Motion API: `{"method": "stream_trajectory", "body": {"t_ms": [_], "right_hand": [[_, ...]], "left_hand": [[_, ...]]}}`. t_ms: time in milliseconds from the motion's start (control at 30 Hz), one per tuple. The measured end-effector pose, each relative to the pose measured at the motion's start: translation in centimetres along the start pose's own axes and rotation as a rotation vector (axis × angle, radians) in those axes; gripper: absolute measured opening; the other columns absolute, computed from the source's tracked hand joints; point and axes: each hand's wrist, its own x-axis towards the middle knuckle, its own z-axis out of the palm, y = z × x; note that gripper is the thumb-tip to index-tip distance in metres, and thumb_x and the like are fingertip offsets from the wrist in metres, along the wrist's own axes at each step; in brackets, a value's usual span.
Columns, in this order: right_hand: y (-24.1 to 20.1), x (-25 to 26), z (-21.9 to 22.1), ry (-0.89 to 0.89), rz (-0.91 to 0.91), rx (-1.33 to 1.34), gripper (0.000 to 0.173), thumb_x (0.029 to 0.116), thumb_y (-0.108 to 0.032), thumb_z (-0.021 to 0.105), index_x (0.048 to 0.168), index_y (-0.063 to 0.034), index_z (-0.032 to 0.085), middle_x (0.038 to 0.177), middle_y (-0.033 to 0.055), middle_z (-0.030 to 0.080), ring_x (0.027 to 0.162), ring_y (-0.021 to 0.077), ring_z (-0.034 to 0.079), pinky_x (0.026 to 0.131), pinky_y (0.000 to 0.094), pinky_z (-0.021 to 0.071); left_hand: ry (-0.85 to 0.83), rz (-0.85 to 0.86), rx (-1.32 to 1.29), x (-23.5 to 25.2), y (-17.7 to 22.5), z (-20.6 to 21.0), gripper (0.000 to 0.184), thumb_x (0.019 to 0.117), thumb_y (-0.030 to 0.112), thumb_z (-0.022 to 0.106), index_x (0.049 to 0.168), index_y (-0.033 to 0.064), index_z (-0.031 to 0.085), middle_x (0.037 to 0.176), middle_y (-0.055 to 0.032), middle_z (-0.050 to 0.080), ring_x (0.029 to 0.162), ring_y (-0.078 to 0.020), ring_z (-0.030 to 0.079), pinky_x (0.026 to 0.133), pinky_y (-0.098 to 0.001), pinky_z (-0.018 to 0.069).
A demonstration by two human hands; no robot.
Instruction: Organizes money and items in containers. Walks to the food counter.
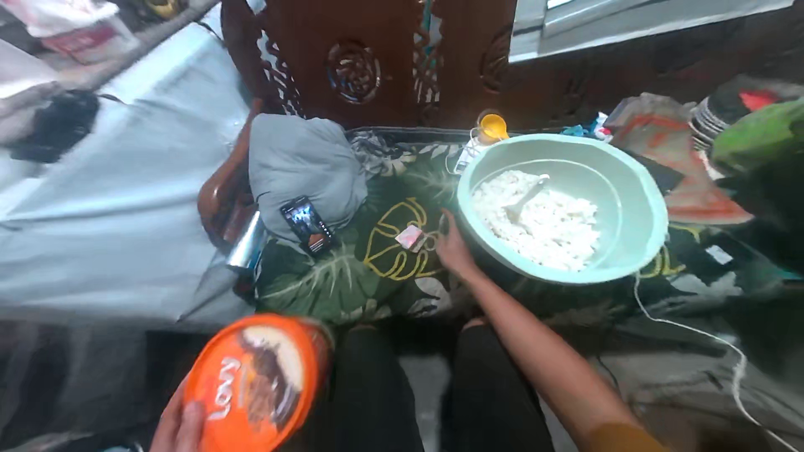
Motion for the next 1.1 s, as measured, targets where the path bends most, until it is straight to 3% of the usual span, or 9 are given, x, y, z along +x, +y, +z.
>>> {"method": "stream_trajectory", "body": {"t_ms": [67,167,267,333,367,567,700,967,1100], "right_hand": [[0.0,-1.5,-1.1,-0.053,0.036,-0.083,0.074,0.1078,-0.009,0.045,0.167,-0.0241,0.003,0.122,0.0284,0.065,0.098,0.0391,0.069,0.089,0.0551,0.0560],[-0.3,-5.4,-2.2,-0.043,0.067,-0.284,0.076,0.1064,-0.021,0.054,0.167,-0.0215,0.008,0.128,0.0267,0.065,0.109,0.0401,0.069,0.097,0.0563,0.0544],[0.6,-11.1,-2.5,0.047,-0.107,-0.217,0.054,0.1072,-0.032,0.050,0.155,-0.0066,0.044,0.145,0.0215,0.057,0.129,0.0330,0.061,0.110,0.0489,0.0492],[0.8,-14.0,-2.1,0.083,-0.311,-0.100,0.037,0.1085,-0.032,0.048,0.128,-0.0096,0.071,0.126,0.0080,0.071,0.114,0.0156,0.068,0.100,0.0358,0.0562],[0.8,-14.9,-2.0,0.051,-0.375,-0.055,0.034,0.1083,-0.030,0.050,0.123,-0.0116,0.074,0.121,0.0044,0.073,0.109,0.0104,0.069,0.097,0.0311,0.0583],[-0.3,-14.9,-2.8,-0.066,-0.390,-0.344,0.031,0.1028,-0.026,0.056,0.129,-0.0262,0.072,0.132,0.0048,0.064,0.125,0.0230,0.058,0.106,0.0434,0.0502],[-2.1,-13.8,-1.9,-0.196,-0.625,-0.548,0.034,0.1037,-0.028,0.053,0.134,-0.0363,0.068,0.131,0.0029,0.065,0.124,0.0262,0.058,0.101,0.0512,0.0484],[-2.4,-10.1,-0.7,-0.297,-0.717,-0.444,0.022,0.1045,-0.033,0.058,0.116,-0.0282,0.076,0.117,0.0016,0.067,0.112,0.0230,0.061,0.093,0.0470,0.0544],[-0.3,-10.5,-0.9,-0.193,-0.634,-0.339,0.025,0.1066,-0.034,0.053,0.117,-0.0277,0.075,0.117,0.0021,0.066,0.112,0.0223,0.060,0.096,0.0449,0.0530]], "left_hand": [[-0.082,0.072,-0.053,0.6,2.2,4.4,0.042,0.1079,0.015,0.040,0.142,-0.0069,0.050,0.135,-0.0129,0.064,0.116,-0.0086,0.065,0.100,-0.0285,0.0556],[-0.319,0.122,-0.101,1.0,4.6,10.6,0.041,0.1071,0.017,0.045,0.142,-0.0012,0.055,0.133,-0.0101,0.067,0.112,-0.0107,0.068,0.097,-0.0294,0.0584],[-0.547,0.149,-0.075,0.3,3.9,15.7,0.042,0.1084,0.021,0.047,0.145,0.0042,0.056,0.140,-0.0101,0.063,0.123,-0.0137,0.064,0.106,-0.0334,0.0540],[-0.594,0.184,-0.013,-0.7,2.0,18.2,0.041,0.1078,0.026,0.048,0.144,0.0107,0.059,0.133,-0.0094,0.067,0.118,-0.0152,0.065,0.103,-0.0355,0.0540],[-0.601,0.196,0.019,-1.3,1.1,18.8,0.041,0.1078,0.029,0.048,0.144,0.0137,0.060,0.129,-0.0092,0.068,0.114,-0.0155,0.066,0.100,-0.0359,0.0545],[-0.586,0.242,0.113,-3.6,0.0,19.4,0.044,0.1058,0.036,0.052,0.146,0.0194,0.058,0.123,-0.0082,0.068,0.106,-0.0144,0.067,0.092,-0.0358,0.0575],[-0.578,0.229,0.088,-4.2,-0.1,19.6,0.046,0.1047,0.036,0.055,0.146,0.0174,0.058,0.131,-0.0080,0.067,0.115,-0.0146,0.066,0.099,-0.0367,0.0562],[-0.537,0.183,0.103,-4.3,0.6,19.8,0.045,0.1067,0.040,0.050,0.145,0.0182,0.059,0.119,-0.0073,0.067,0.099,-0.0122,0.066,0.087,-0.0317,0.0576],[-0.448,0.220,-0.055,-5.8,0.6,20.3,0.041,0.1097,0.023,0.039,0.139,0.0050,0.062,0.127,-0.0116,0.065,0.117,-0.0160,0.062,0.102,-0.0332,0.0524]]}}
